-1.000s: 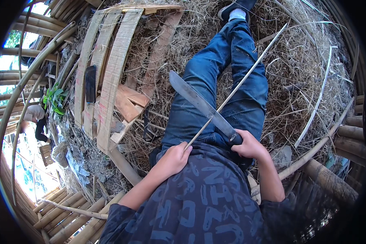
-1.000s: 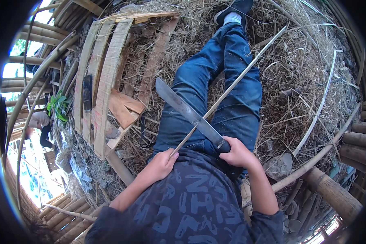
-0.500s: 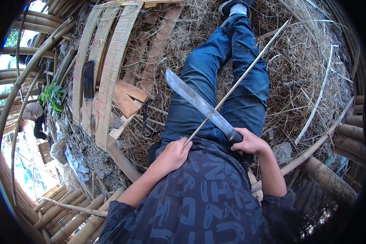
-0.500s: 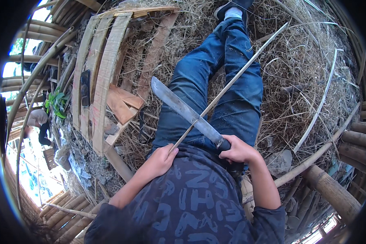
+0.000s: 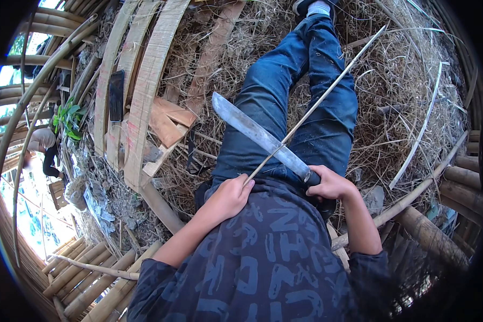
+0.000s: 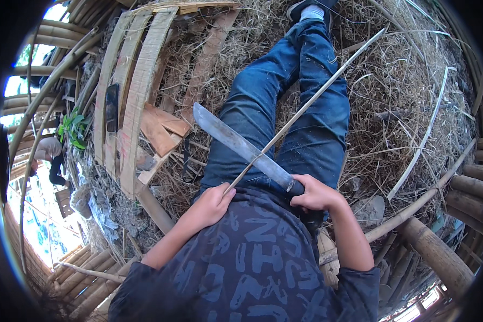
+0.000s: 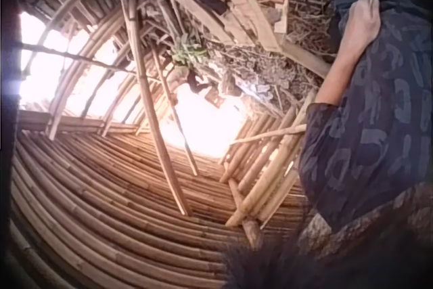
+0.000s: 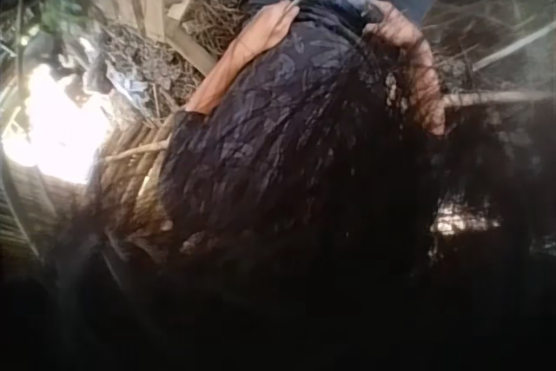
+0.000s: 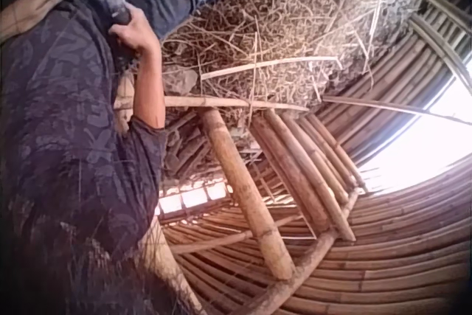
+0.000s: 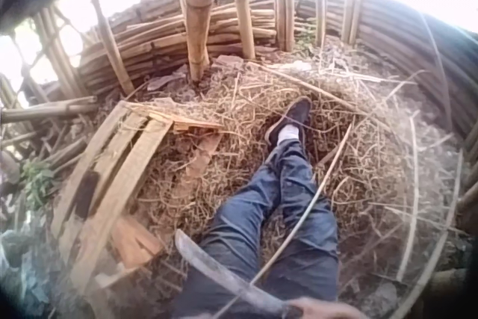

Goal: The person shaves a thin strip of bamboo by repeatedly sliding a machete along its length while holding the bamboo strip by hand.

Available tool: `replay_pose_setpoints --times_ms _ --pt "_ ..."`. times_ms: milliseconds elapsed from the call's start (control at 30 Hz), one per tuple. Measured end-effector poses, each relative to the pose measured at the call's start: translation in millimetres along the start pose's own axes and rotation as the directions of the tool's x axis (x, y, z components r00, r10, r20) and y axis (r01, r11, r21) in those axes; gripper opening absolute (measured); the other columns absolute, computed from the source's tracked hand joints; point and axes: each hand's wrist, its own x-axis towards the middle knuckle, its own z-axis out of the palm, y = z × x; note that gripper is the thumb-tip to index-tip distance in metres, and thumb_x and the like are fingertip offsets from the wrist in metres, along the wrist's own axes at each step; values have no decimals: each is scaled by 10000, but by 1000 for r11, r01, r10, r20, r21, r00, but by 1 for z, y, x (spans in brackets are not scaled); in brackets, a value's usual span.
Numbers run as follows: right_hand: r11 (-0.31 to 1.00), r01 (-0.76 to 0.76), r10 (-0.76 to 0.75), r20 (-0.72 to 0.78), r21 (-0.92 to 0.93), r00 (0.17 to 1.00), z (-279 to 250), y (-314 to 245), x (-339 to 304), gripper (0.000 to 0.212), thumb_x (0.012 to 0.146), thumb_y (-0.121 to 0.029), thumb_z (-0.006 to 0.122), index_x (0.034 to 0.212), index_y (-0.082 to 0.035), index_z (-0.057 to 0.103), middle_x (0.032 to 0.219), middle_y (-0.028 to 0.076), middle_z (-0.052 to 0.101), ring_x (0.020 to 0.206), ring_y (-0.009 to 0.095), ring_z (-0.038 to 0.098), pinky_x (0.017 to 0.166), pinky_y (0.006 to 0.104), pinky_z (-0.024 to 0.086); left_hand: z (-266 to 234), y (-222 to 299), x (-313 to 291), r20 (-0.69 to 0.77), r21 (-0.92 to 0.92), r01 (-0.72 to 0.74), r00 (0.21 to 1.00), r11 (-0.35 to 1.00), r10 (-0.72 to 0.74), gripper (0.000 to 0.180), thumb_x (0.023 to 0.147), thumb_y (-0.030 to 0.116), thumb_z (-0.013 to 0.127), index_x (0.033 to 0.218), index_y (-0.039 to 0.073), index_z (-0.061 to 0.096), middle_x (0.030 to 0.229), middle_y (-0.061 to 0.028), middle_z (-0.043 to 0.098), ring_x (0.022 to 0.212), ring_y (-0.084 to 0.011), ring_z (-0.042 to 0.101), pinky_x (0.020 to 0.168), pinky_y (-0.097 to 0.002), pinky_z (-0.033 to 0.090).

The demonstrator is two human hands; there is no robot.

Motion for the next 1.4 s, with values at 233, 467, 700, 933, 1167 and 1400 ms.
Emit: replay_pose_setpoints --times_ms 233,467,700,933,1167,1400 --pt "886 269 -353 -175 -378 919 12 3 -3 420 681 -78 628 1077 54 583 826 223 635 783 330 627 746 385 491 2 -4 2 -10 1 -16 1000 1000 16 307 1006 234 473 864 -37 491 744 -262 547 749 -466 533 664 -458 422" --pt "994 57 -56 11 -97 998 5 -2 1 495 697 -50 673 1179 14 577 748 80 636 631 165 619 592 303 496 2 -5 0 -24 -9 -34 999 999 34 296 999 226 488 865 -38 494 729 -255 543 702 -444 522 651 -446 427" --pt "1000 2 -3 54 6 999 4 0 2 526 718 -10 679 1230 -10 559 674 23 603 518 110 576 498 264 468 -15 0 -7 96 -72 55 994 996 -48 283 900 255 658 927 -8 559 735 -136 601 665 -235 554 671 -362 466" --pt "1000 22 -22 27 15 999 8 -5 -2 586 709 -1 700 1273 -7 541 682 22 609 519 105 575 491 260 462 -44 -7 -41 69 25 -5 998 1000 3 487 830 247 734 1217 13 556 978 -143 652 914 -246 639 841 -360 510" --pt "996 1 -6 59 93 998 6 -10 0 530 697 6 732 1195 -16 551 712 30 607 515 114 566 486 264 463 -63 9 -93 -47 112 141 990 984 -137 291 815 161 708 1062 11 674 861 -138 695 773 -245 690 743 -339 544" --pt "972 50 -86 153 229 984 4 -10 8 419 681 28 721 1054 -10 534 683 51 573 477 131 541 445 285 450 -41 1 -109 -444 311 33 889 950 114 211 771 94 743 957 1 705 849 -136 706 755 -264 696 694 -324 540"
